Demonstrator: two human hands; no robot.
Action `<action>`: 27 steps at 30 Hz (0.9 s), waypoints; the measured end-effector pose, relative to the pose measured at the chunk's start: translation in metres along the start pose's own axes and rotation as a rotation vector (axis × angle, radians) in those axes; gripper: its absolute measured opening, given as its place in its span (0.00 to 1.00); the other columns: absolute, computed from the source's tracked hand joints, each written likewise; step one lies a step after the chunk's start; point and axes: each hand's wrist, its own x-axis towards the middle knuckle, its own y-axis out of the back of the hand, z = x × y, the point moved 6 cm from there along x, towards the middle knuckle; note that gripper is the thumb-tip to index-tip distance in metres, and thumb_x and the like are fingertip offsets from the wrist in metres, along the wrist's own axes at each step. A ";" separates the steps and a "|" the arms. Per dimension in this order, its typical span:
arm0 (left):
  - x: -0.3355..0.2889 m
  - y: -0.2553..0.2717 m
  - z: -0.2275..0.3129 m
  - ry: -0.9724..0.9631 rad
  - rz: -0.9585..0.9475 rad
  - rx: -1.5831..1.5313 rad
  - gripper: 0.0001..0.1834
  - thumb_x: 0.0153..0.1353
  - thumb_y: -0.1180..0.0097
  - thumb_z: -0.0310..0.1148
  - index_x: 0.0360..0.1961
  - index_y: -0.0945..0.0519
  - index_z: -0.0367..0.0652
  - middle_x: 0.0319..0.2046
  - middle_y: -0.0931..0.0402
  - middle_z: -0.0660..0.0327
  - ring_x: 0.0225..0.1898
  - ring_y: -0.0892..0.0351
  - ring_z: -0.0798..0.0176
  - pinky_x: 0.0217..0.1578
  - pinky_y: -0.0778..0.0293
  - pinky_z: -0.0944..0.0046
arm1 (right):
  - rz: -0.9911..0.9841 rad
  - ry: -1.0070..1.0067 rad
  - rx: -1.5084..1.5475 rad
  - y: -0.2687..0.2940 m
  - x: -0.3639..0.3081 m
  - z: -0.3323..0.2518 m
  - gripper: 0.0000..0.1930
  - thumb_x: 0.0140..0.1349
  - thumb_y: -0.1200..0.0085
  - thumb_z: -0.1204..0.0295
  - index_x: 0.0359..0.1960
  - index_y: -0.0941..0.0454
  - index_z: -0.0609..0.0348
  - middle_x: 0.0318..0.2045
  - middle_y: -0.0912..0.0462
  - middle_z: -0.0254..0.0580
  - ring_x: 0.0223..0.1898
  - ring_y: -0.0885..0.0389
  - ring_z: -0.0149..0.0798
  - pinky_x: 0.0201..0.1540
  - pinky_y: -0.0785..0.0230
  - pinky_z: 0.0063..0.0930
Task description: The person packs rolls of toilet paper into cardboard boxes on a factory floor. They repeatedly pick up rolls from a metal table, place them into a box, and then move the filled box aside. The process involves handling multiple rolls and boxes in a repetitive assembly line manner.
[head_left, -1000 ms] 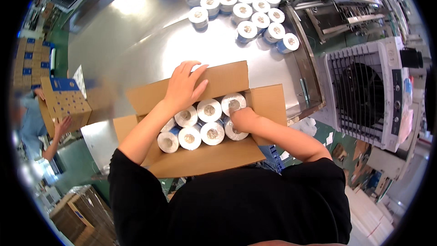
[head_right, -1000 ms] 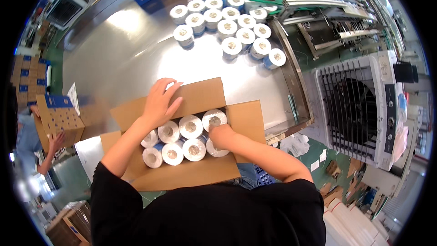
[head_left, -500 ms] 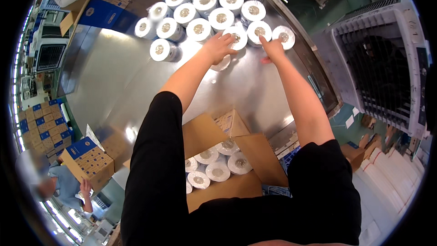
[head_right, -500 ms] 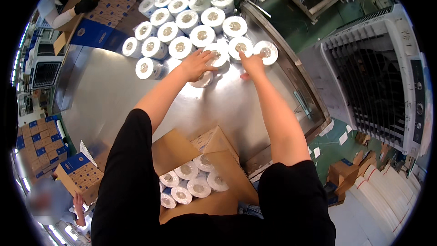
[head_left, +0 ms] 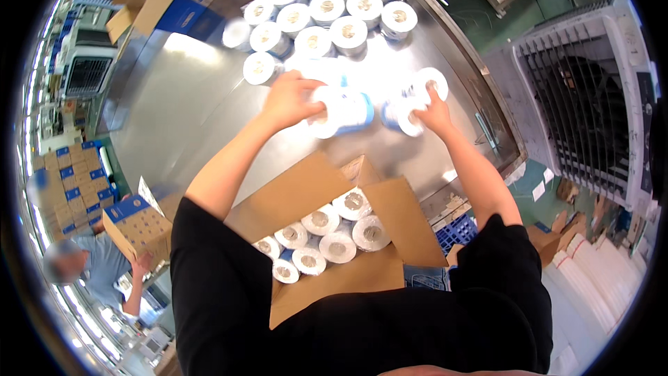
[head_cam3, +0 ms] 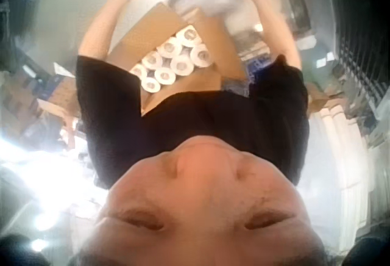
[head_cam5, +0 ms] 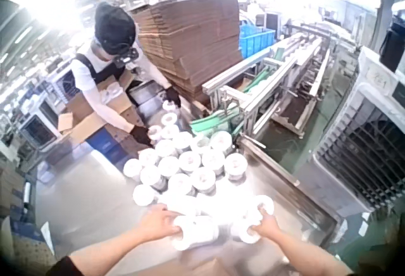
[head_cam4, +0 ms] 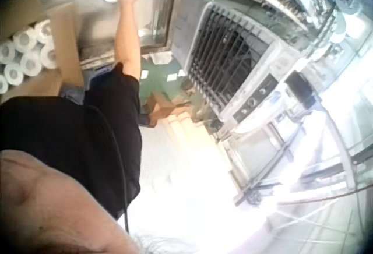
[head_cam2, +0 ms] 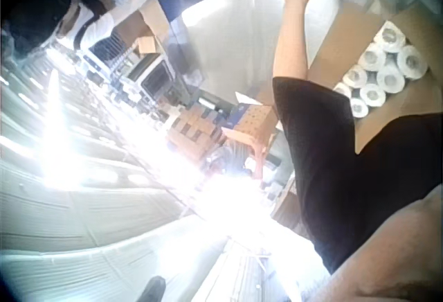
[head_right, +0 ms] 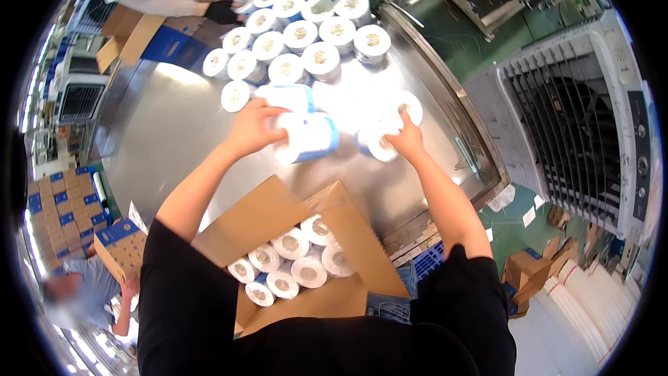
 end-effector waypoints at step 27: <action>-0.455 -0.018 0.004 0.125 -0.228 0.383 0.16 0.39 0.31 0.39 0.33 0.13 0.52 0.37 0.27 0.57 0.49 0.30 0.54 0.46 0.32 0.55 | -1.111 0.831 -0.574 -0.198 -0.400 -0.303 0.29 0.52 0.43 0.70 0.50 0.40 0.80 0.22 0.21 0.62 0.29 0.20 0.60 0.34 0.26 0.46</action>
